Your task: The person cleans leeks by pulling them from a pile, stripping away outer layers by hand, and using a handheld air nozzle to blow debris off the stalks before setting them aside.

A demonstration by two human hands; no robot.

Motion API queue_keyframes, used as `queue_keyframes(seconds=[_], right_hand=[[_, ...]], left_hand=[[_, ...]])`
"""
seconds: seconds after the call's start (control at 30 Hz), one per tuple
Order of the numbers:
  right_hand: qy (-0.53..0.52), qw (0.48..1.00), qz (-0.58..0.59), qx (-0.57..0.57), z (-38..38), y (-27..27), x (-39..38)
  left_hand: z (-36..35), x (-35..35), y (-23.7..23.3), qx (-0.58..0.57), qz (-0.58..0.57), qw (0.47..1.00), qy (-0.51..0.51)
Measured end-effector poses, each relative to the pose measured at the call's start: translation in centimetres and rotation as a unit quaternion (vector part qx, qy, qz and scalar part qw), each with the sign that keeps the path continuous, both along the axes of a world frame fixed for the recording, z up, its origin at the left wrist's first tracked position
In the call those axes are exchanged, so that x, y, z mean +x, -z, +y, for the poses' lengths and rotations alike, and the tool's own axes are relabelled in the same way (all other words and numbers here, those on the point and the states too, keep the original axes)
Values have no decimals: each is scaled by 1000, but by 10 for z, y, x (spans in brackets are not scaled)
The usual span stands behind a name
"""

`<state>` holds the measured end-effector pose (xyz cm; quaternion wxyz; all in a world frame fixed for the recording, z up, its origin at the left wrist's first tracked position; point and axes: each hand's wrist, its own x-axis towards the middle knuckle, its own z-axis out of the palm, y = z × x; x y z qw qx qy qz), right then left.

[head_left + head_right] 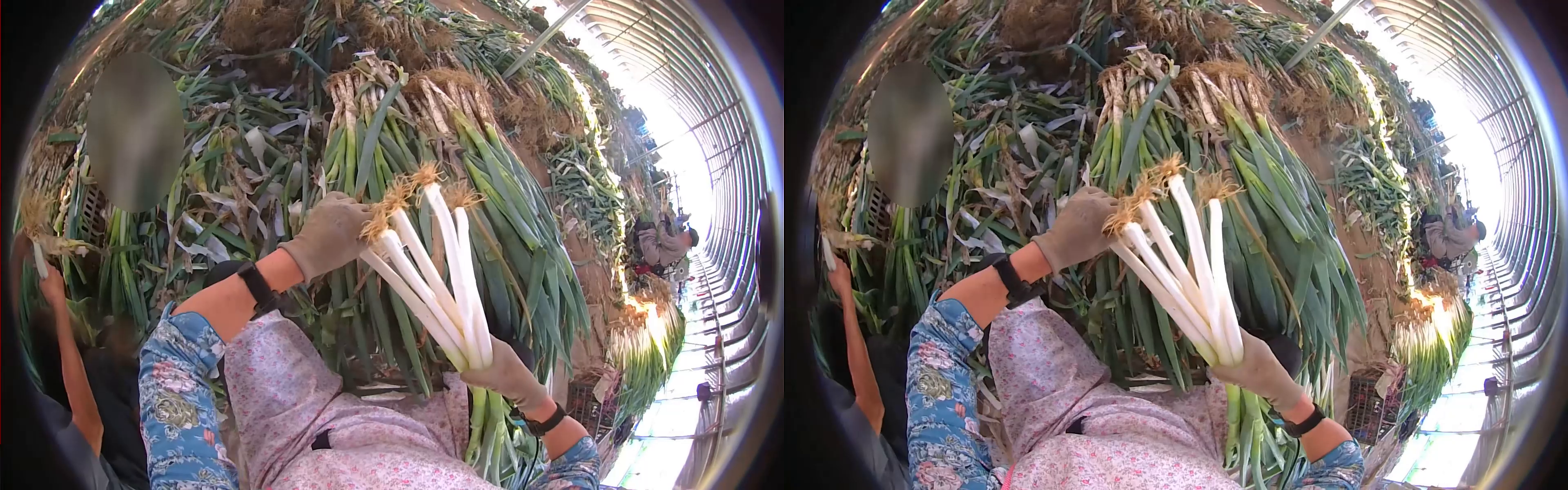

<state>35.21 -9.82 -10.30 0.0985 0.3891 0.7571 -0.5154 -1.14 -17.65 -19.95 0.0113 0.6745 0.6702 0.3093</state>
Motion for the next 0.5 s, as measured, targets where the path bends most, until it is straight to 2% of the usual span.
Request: queue_keyframes(seconds=[0.13, 0.23, 0.3, 0.4, 0.43, 0.47, 0.5], right_hand=[[-4, 1000, 21, 3, -2, 5, 0], [-14, 1000, 21, 2, 4, -1, -6], [-16, 1000, 7, 2, 4, -9, -2], [49, 994, -36, -89, -2, -30, -10], [23, 998, -14, -61, 0, -27, -10], [-13, 999, 13, -38, 0, -19, 0], [-34, 997, 64, -39, 2, -9, 0]], left_hand=[[2, -11, -6, -5, -18, 1000, 4], [12, -72, 39, -64, -125, 977, -163], [-6, -113, 20, -54, -80, 964, -246], [-22, -123, -1, -128, 7, 991, -43], [-16, -127, 40, -24, -1, 998, 65], [-12, -115, 45, -29, -65, 990, 121], [-32, -107, 34, -56, -121, 984, 118]])
